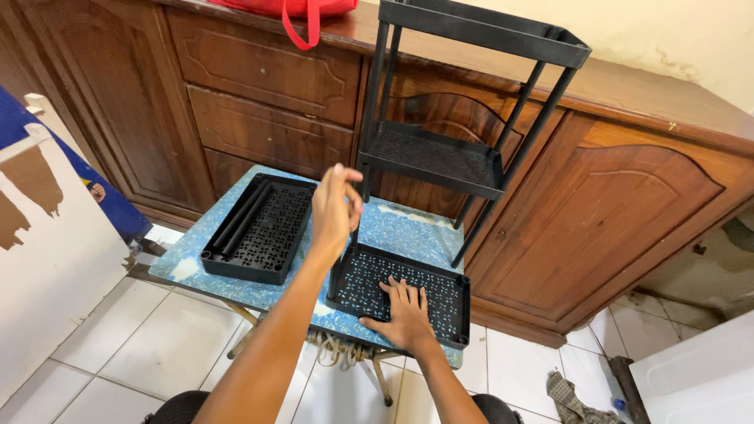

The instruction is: The person assembles a black plastic plant stand by inserting vertical poles into the corners of perforated trays. They place a tray on the table, insert poles into its holes, and then attach another tray to the top of the poles, repeating the process to build a multi-tiered structure.

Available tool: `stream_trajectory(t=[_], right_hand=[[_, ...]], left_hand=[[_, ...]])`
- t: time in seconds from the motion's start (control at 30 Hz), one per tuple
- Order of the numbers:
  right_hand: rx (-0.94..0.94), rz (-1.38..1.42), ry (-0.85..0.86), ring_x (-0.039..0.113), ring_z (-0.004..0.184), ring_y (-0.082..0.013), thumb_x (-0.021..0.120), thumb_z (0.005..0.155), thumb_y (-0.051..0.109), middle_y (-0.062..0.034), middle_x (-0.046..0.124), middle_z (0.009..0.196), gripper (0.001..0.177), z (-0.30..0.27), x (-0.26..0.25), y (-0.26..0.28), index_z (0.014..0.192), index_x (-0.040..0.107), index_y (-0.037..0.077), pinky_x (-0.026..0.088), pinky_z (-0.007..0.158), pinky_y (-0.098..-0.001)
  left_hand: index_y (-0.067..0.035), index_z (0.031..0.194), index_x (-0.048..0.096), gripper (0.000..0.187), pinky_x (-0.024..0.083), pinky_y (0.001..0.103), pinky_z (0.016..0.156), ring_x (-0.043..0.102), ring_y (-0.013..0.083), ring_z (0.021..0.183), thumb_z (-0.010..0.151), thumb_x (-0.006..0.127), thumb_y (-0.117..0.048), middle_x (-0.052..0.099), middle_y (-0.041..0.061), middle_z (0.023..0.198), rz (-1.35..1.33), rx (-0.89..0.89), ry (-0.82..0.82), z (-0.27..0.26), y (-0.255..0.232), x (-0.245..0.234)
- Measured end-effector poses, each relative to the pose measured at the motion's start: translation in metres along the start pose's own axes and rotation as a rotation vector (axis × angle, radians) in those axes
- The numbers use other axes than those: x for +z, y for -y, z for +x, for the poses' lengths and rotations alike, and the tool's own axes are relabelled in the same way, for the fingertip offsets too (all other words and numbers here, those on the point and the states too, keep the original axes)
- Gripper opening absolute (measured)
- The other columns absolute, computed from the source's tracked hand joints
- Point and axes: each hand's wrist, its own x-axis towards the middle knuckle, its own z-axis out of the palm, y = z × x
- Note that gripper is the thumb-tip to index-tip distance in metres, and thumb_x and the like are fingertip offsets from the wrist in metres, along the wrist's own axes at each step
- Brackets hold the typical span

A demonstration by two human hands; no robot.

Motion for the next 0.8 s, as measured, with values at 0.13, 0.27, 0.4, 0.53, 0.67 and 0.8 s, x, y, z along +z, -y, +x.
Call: stream_trajectory(t=[0.13,0.27,0.4,0.53,0.67,0.8], right_hand=[[-0.013,-0.015,-0.017,0.011,0.156,-0.0285,0.071,0.073,0.073,-0.0087,0.025,0.165,0.107,0.0,0.003,-0.002,0.154,0.036,0.014,-0.004,0.126,-0.0531],[-0.021,0.017,-0.024,0.013,0.156,-0.0279,0.074,0.073,0.067,-0.0071,0.027,0.166,0.1,0.0,0.005,-0.008,0.153,0.041,0.019,0.0,0.127,-0.0513],[-0.091,0.04,0.01,0.012,0.158,-0.0274,0.076,0.074,0.062,-0.0055,0.026,0.168,0.097,-0.003,-0.002,-0.017,0.154,0.041,0.021,0.002,0.128,-0.05],[-0.134,0.027,0.114,0.009,0.158,-0.0297,0.082,0.071,0.058,-0.0048,0.021,0.169,0.104,-0.013,-0.013,-0.019,0.157,0.036,0.021,-0.001,0.128,-0.0491],[-0.166,-0.037,0.209,0.008,0.157,-0.0299,0.095,0.062,0.04,-0.0048,0.017,0.167,0.113,-0.031,-0.026,-0.018,0.156,0.033,0.026,0.001,0.127,-0.0483],[-0.248,-0.008,0.205,0.03,0.148,-0.0331,0.092,0.064,0.021,-0.0066,0.035,0.158,0.098,-0.044,-0.039,-0.014,0.151,0.048,0.028,0.019,0.126,-0.0478]], left_hand=[[-0.003,0.091,0.064,0.062,0.022,0.025,0.038,0.032,0.0059,0.041,0.106,0.03,-0.053,0.043,-0.001,0.052,0.04,-0.026,0.013,-0.025,0.029,-0.014],[-0.001,0.085,0.063,0.069,0.021,0.025,0.041,0.031,0.0051,0.044,0.107,0.029,-0.056,0.038,-0.003,0.054,0.032,-0.024,-0.036,-0.032,0.048,-0.019],[0.0,0.084,0.062,0.07,0.021,0.026,0.041,0.029,0.0053,0.044,0.106,0.027,-0.057,0.036,-0.004,0.053,0.049,0.0,-0.046,-0.033,0.052,-0.018],[-0.001,0.081,0.063,0.073,0.022,0.026,0.043,0.03,0.006,0.046,0.106,0.026,-0.059,0.037,-0.003,0.054,0.089,-0.035,-0.07,-0.037,0.053,-0.017],[-0.001,0.081,0.067,0.077,0.031,0.028,0.052,0.037,0.0099,0.053,0.105,0.025,-0.062,0.041,-0.001,0.056,0.183,-0.064,-0.055,-0.042,0.049,-0.023],[-0.004,0.084,0.07,0.082,0.038,0.031,0.066,0.049,0.0142,0.062,0.102,0.018,-0.064,0.052,0.001,0.059,0.272,-0.049,0.048,-0.05,0.042,-0.034]])
